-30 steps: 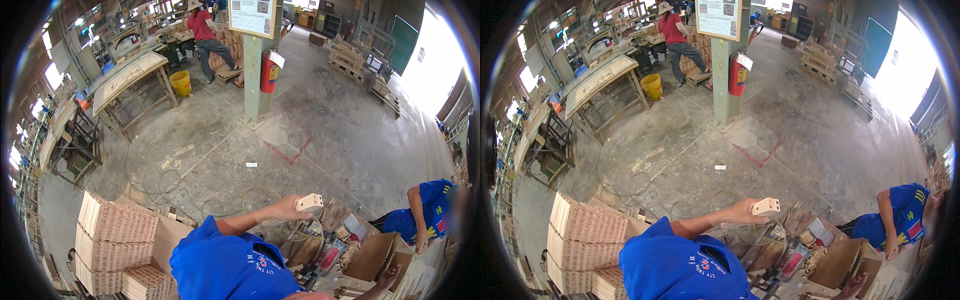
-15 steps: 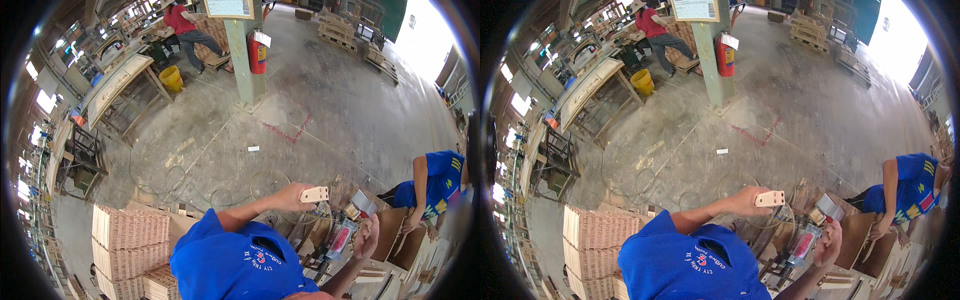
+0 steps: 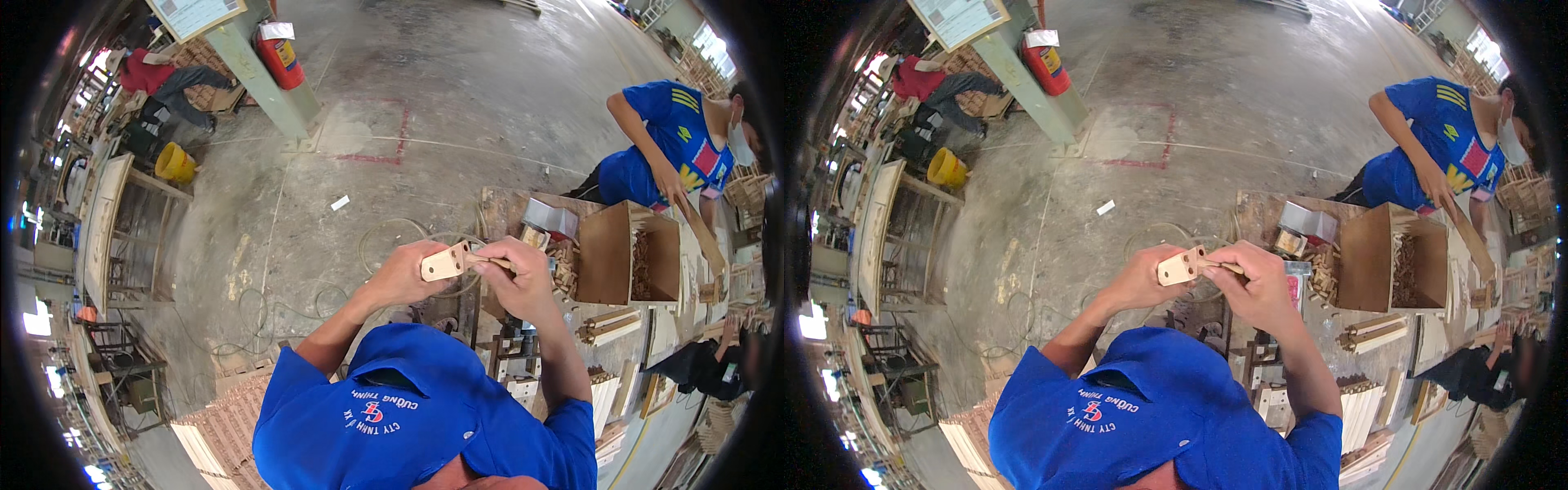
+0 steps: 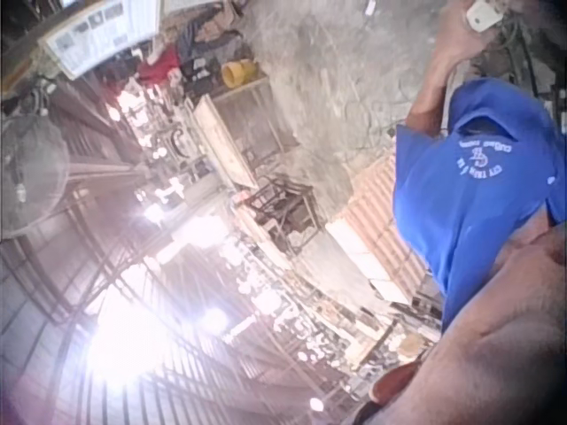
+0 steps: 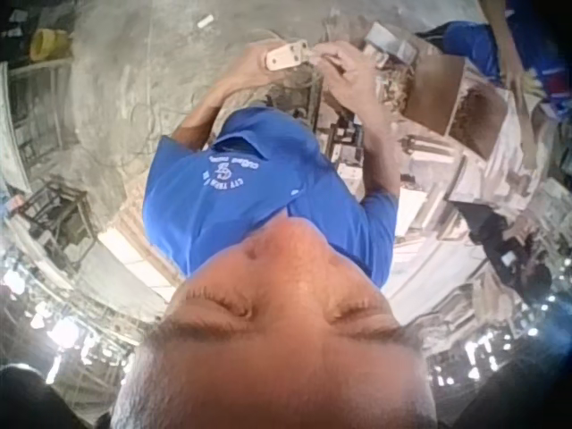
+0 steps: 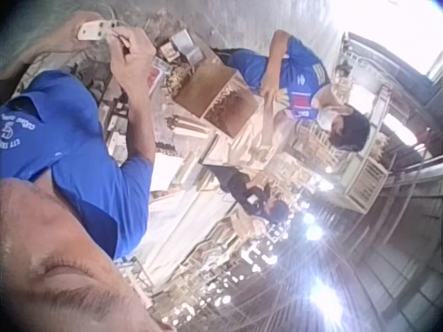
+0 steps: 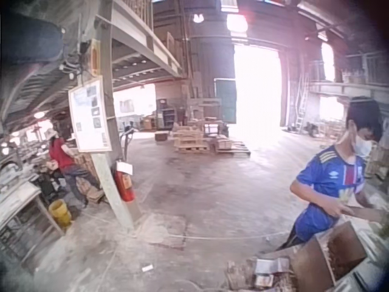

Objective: The person assembles small wooden components by inserting dowels into pre-drilled holes and stacking the finished pieces on the workbench. They handle wooden slats and dowels one at a time, aligning and pressing them together, then placing completed units into a growing stack.

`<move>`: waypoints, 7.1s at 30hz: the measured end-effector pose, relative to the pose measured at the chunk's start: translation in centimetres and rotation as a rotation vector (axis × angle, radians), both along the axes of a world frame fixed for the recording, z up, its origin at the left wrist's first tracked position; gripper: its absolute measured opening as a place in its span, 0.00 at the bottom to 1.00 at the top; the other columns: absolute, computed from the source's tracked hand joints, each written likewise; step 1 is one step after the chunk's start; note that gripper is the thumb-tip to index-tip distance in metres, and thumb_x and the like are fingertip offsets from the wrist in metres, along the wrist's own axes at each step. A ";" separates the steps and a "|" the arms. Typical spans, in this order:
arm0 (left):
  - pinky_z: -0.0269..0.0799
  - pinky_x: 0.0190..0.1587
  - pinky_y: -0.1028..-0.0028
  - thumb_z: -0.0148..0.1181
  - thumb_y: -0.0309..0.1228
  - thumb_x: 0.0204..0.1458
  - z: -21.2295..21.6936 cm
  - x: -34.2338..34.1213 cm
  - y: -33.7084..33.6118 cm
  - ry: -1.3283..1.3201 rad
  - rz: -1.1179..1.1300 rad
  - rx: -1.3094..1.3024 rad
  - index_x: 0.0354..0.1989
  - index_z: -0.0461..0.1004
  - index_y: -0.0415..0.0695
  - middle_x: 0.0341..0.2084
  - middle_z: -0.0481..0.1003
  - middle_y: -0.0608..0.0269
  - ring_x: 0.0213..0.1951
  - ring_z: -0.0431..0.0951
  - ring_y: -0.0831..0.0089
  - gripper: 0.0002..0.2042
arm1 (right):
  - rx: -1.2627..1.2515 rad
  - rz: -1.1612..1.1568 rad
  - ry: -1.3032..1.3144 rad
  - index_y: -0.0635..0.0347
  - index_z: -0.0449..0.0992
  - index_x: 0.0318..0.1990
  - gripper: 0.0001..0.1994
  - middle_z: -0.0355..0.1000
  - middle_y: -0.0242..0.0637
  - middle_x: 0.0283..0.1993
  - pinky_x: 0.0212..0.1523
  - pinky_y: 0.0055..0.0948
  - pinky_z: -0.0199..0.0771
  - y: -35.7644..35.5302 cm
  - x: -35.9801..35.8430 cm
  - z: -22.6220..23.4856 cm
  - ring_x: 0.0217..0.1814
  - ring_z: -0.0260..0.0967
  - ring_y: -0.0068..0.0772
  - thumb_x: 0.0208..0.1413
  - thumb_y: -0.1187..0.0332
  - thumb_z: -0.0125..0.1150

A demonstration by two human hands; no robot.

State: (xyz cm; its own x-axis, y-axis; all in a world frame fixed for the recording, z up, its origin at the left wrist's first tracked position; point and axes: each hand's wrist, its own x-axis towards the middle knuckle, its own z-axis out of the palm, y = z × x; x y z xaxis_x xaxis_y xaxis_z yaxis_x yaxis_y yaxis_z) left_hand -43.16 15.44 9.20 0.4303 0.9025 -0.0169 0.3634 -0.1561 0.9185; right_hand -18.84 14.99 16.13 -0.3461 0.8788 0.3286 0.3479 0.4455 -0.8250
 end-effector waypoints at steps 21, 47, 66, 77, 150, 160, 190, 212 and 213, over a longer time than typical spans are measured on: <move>0.79 0.49 0.54 0.72 0.38 0.50 0.6 0.4 0.0 0.226 -0.177 0.201 0.57 0.78 0.46 0.42 0.80 0.53 0.46 0.82 0.48 0.25 | 0.151 0.133 -0.472 0.61 0.82 0.46 0.08 0.78 0.41 0.38 0.33 0.40 0.80 -0.6 0.9 1.9 0.34 0.78 0.46 0.60 0.74 0.67; 0.79 0.47 0.66 0.71 0.33 0.52 -2.2 -2.4 0.1 -0.166 -0.018 -0.026 0.54 0.79 0.40 0.40 0.84 0.51 0.41 0.84 0.68 0.20 | -0.852 -0.394 0.545 0.53 0.70 0.45 0.06 0.67 0.24 0.37 0.30 0.16 0.62 -0.9 4.7 -5.7 0.32 0.61 0.11 0.76 0.64 0.51; 0.80 0.47 0.68 0.77 0.32 0.50 -0.5 0.4 0.3 -0.114 0.052 0.045 0.54 0.80 0.41 0.41 0.84 0.58 0.42 0.84 0.71 0.22 | -0.424 -0.108 0.153 0.64 0.81 0.47 0.05 0.78 0.29 0.40 0.44 0.22 0.72 -2.0 0.2 0.0 0.41 0.72 0.17 0.67 0.77 0.63; 0.79 0.54 0.60 0.74 0.29 0.47 0.2 1.0 0.0 -0.017 0.002 0.099 0.59 0.79 0.44 0.48 0.81 0.52 0.51 0.83 0.52 0.26 | -0.115 -0.023 -0.179 0.62 0.80 0.47 0.07 0.77 0.42 0.38 0.40 0.35 0.75 -1.6 -0.5 1.9 0.39 0.76 0.41 0.63 0.76 0.64; 0.73 0.49 0.72 0.78 0.34 0.54 0.1 5.0 1.9 -0.302 -0.435 -0.219 0.56 0.74 0.44 0.41 0.76 0.71 0.44 0.75 0.79 0.24 | -0.373 -0.179 0.259 0.63 0.79 0.52 0.09 0.77 0.28 0.41 0.42 0.23 0.75 -3.9 5.1 -0.1 0.39 0.71 0.16 0.74 0.68 0.58; 0.74 0.50 0.72 0.77 0.33 0.54 0.2 4.8 1.8 -0.315 -0.438 -0.207 0.55 0.75 0.44 0.41 0.78 0.70 0.44 0.76 0.79 0.23 | 0.018 -0.238 -0.119 0.63 0.79 0.44 0.05 0.79 0.46 0.39 0.42 0.40 0.78 -3.8 4.7 1.3 0.41 0.80 0.48 0.66 0.71 0.63; 0.74 0.54 0.73 0.77 0.31 0.53 -0.7 5.2 2.5 -0.375 -0.355 -0.189 0.61 0.74 0.44 0.46 0.79 0.70 0.48 0.76 0.80 0.27 | -0.423 -0.395 0.306 0.61 0.78 0.53 0.08 0.76 0.27 0.37 0.41 0.25 0.78 -3.1 6.0 1.3 0.39 0.78 0.24 0.72 0.70 0.58; 0.75 0.49 0.69 0.74 0.30 0.50 -1.9 2.8 2.1 -0.394 -0.195 -0.096 0.50 0.74 0.43 0.38 0.78 0.66 0.43 0.76 0.76 0.20 | -0.488 -0.221 0.329 0.64 0.78 0.53 0.08 0.75 0.27 0.34 0.32 0.17 0.70 -2.9 3.3 1.4 0.30 0.69 0.14 0.71 0.72 0.60; 0.75 0.49 0.69 0.74 0.30 0.50 -1.8 2.8 2.1 -0.382 -0.194 -0.090 0.50 0.74 0.43 0.39 0.78 0.66 0.43 0.76 0.76 0.20 | -0.489 -0.226 0.314 0.64 0.79 0.52 0.08 0.76 0.27 0.34 0.31 0.18 0.70 -3.0 3.3 1.5 0.30 0.69 0.14 0.71 0.72 0.60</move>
